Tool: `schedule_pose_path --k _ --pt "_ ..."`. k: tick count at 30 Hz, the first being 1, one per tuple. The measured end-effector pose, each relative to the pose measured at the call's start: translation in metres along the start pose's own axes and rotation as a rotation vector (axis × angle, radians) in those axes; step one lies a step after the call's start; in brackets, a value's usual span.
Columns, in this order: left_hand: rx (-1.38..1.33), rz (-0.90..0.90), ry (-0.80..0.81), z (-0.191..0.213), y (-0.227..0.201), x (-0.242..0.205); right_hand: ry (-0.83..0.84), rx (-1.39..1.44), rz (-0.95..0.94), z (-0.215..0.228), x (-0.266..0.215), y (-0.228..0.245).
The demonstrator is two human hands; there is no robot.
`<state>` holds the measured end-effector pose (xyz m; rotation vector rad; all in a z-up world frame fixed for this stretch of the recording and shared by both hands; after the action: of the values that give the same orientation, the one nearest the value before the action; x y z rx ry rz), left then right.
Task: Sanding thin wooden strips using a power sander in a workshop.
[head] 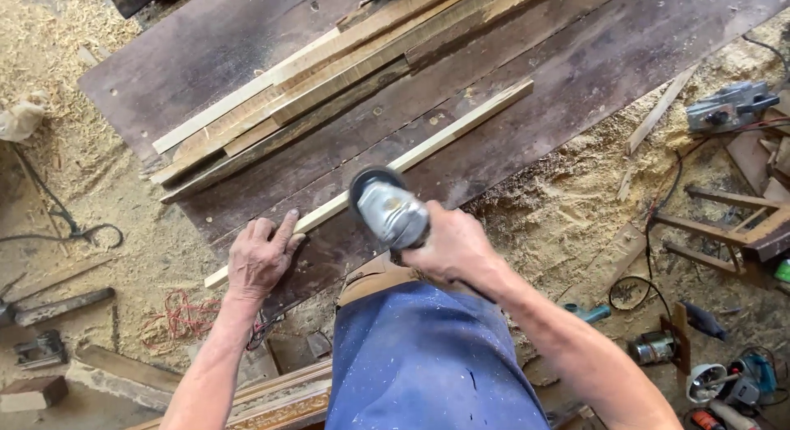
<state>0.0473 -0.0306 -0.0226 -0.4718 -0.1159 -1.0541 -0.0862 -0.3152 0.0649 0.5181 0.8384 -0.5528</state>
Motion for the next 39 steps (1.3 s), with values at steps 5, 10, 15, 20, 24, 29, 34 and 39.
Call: schedule_pose_path --k 5,10,15,20,24,29,34,39 --pt "-0.030 0.005 0.058 -0.004 0.008 -0.005 -0.127 0.148 -0.175 0.073 -0.021 -0.050" --pt "-0.003 0.008 0.051 0.000 0.005 -0.003 -0.430 0.329 -0.329 0.104 0.002 -0.170" --pt "0.048 -0.016 0.063 -0.001 0.003 -0.012 -0.616 0.542 -0.300 0.109 -0.017 -0.169" --pt "0.121 0.070 -0.048 -0.009 -0.004 -0.024 -0.056 0.155 -0.159 0.067 -0.021 -0.039" --pt "0.042 0.140 -0.089 -0.002 -0.009 -0.016 0.003 0.046 -0.041 0.018 0.024 -0.041" --pt "0.019 0.166 -0.115 0.002 -0.010 -0.015 -0.094 0.078 -0.253 0.084 0.009 -0.064" --pt "0.025 0.162 -0.133 0.001 -0.009 -0.013 -0.293 0.320 -0.321 0.119 0.023 -0.145" --pt "0.016 0.145 -0.143 0.000 -0.007 -0.013 -0.441 0.454 -0.324 0.126 0.041 -0.185"
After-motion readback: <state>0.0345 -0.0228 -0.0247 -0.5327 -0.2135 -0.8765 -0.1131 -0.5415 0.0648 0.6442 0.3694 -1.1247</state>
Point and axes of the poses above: each hand's wrist, its own x-axis towards the middle knuckle, its own z-axis out of the back of the hand, y = z × x, the point moved 6 cm from there along x, towards the middle knuckle, and after that the axes turned 10 degrees about -x, right-handed, at the moved point
